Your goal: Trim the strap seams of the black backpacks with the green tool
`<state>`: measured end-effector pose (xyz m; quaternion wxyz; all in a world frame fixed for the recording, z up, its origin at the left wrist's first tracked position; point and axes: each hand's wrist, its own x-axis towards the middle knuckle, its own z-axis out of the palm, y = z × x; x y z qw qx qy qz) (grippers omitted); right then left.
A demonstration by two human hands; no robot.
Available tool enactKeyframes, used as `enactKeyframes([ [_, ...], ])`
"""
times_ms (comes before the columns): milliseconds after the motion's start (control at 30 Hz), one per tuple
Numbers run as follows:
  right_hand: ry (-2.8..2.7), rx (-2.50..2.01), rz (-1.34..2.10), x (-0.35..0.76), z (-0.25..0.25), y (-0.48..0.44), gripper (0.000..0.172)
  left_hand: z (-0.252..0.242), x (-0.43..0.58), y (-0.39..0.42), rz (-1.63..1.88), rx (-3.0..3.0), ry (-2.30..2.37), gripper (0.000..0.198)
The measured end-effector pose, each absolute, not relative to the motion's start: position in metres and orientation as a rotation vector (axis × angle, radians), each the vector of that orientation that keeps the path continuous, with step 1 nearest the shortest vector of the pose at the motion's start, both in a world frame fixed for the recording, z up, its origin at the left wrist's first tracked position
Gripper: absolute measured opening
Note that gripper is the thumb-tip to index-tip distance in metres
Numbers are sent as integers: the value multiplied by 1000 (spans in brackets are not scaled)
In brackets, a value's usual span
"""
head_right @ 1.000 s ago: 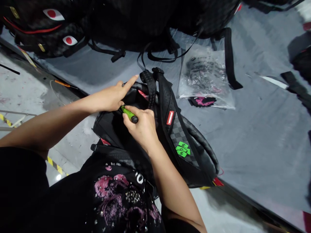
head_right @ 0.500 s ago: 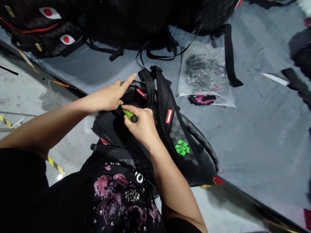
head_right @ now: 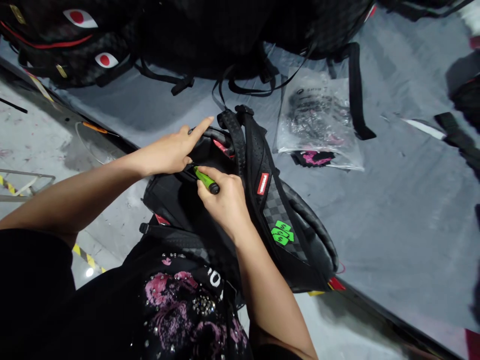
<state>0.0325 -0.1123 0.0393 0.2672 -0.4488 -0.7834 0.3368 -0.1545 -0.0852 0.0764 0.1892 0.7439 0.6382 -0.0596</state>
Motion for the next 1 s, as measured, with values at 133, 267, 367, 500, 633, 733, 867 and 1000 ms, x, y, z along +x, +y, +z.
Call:
enactKeyframes([
  [133,-2112,-1253,863,30,40,-113,32,77,-154,-85,-148,2096,1802,97],
  [267,-2098,-1288,865,29,41,-115,31,77,-154,-85,-139,2097,1812,97],
  [367,-2074,-1326,841,27,41,-115,30,78,-155,-85,-135,2092,1807,96],
  [500,-2076,-1225,931,24,38,-113,29,78,-155,-85,-139,2085,1799,96],
  [633,-2064,-1240,854,24,37,-112,30,76,-155,-84,-143,2092,1809,96],
  [733,-2084,-1230,813,24,38,-113,28,76,-155,-84,-148,2088,1806,97],
  [867,-2118,-1228,853,25,39,-113,30,77,-155,-85,-130,2088,1811,97],
  [1000,-2109,-1240,826,27,41,-114,30,76,-155,-85,-112,2088,1816,95],
])
